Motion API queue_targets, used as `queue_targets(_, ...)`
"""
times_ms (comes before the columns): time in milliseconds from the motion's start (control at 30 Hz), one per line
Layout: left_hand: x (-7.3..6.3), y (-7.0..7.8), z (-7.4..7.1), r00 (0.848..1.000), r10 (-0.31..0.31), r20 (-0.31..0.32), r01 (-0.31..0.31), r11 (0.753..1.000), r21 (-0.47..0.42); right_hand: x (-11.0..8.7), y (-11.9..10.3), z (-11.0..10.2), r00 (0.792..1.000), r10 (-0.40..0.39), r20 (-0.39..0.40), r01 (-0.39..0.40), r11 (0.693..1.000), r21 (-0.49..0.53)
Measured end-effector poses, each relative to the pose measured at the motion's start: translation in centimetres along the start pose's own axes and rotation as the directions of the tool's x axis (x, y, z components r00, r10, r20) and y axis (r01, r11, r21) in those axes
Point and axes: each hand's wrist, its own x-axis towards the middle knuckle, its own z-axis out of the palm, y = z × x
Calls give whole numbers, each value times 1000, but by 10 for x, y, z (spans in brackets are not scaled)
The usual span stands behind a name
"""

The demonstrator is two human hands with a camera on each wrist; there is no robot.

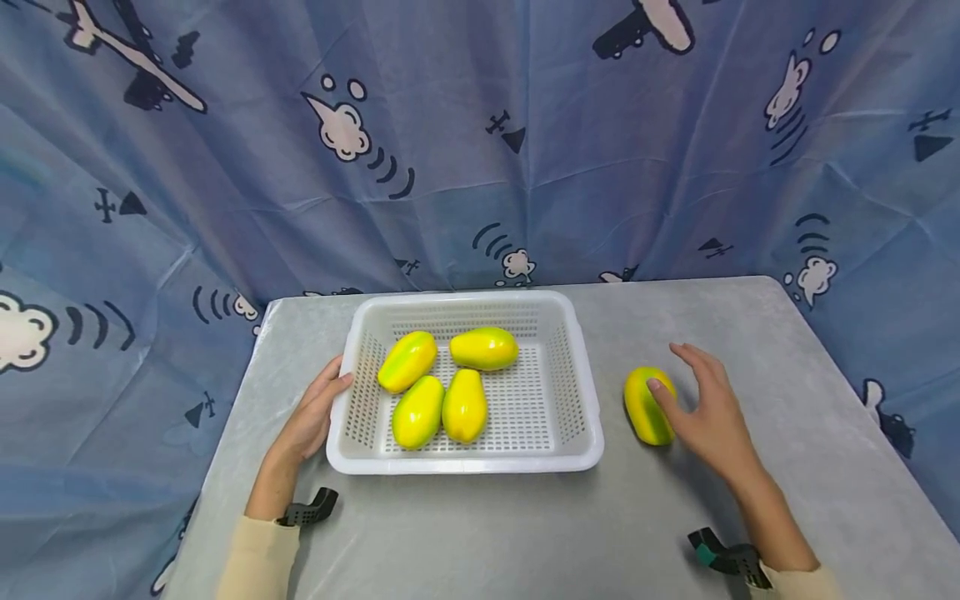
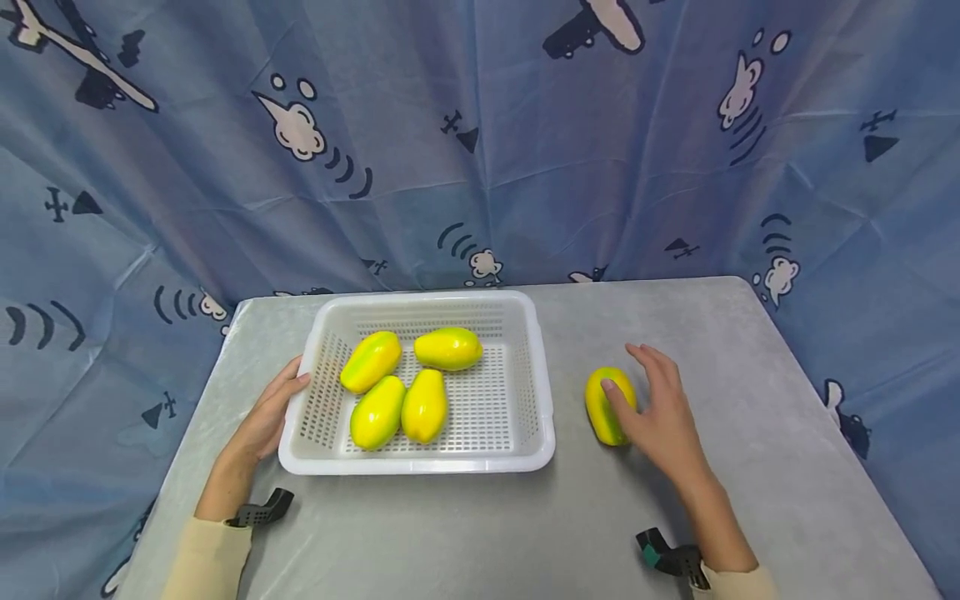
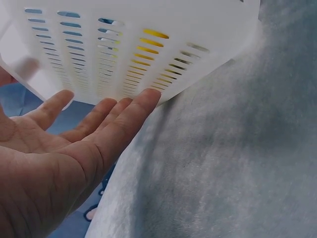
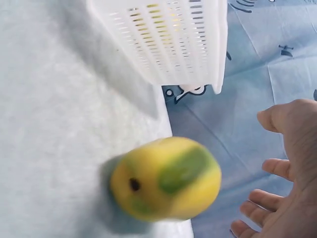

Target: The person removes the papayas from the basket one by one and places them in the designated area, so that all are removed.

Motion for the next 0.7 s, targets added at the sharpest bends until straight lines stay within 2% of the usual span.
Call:
queue_targets(267, -1, 0, 1, 1000, 7, -3, -7, 1000, -19, 15, -19, -4, 997, -62, 44, 63, 998, -21)
queue_targets(700, -1, -1, 1, 1000, -1, -4, 1, 1000, -14, 21, -48, 4, 987, -130, 92, 127, 991, 38)
